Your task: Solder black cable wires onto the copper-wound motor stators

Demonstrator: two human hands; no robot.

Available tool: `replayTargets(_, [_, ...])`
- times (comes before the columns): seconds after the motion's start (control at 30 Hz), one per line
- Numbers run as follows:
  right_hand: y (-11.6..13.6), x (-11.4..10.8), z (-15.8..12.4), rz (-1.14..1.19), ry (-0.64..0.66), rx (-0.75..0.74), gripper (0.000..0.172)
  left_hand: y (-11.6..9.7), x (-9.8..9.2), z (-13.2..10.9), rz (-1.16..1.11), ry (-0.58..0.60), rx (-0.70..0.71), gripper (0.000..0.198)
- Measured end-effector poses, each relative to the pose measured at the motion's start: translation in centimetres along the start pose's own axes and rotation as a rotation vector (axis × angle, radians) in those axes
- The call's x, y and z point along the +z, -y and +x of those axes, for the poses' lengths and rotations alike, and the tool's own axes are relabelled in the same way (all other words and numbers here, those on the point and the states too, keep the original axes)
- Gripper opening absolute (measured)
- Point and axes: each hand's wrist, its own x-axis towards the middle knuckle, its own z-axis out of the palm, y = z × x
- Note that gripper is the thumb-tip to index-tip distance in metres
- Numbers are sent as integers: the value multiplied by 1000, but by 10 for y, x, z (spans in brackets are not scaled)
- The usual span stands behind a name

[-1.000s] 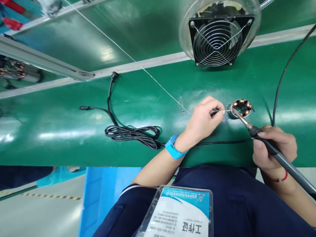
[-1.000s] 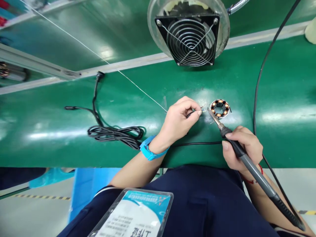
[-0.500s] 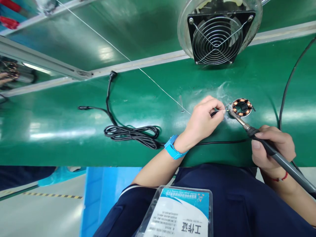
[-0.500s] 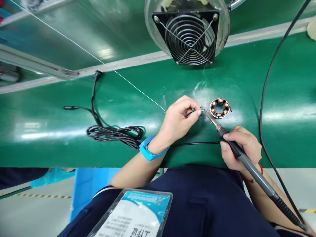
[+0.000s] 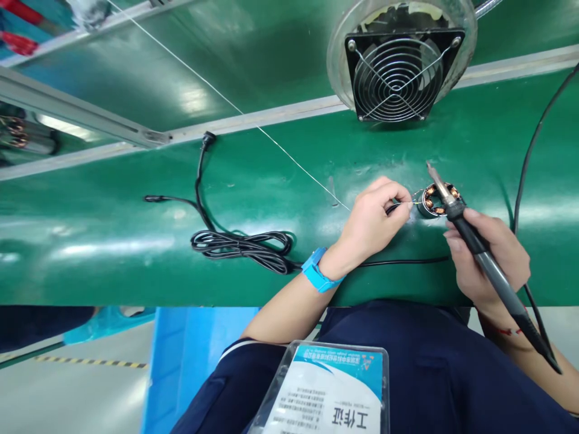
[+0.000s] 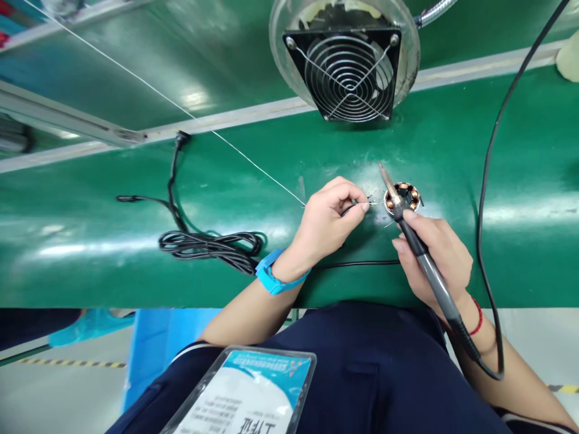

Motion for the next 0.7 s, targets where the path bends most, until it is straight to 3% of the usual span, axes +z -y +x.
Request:
replayTargets(0.33, [14,6,33,-224,222,61,43,-2,0,1,-2,9,-3,14])
replayTargets(0.47, [14,8,31,-186,217,98,41,-4,-2,1,-6,19,-29,14])
replayTargets(0.57, [12,12,28,-262,145,128,43,-4,-3,2,-96,73,-110,11])
replayTargets(0.7, [11,20,26,-325,189,136,44,-4,-4,2,-319,212,-311,7])
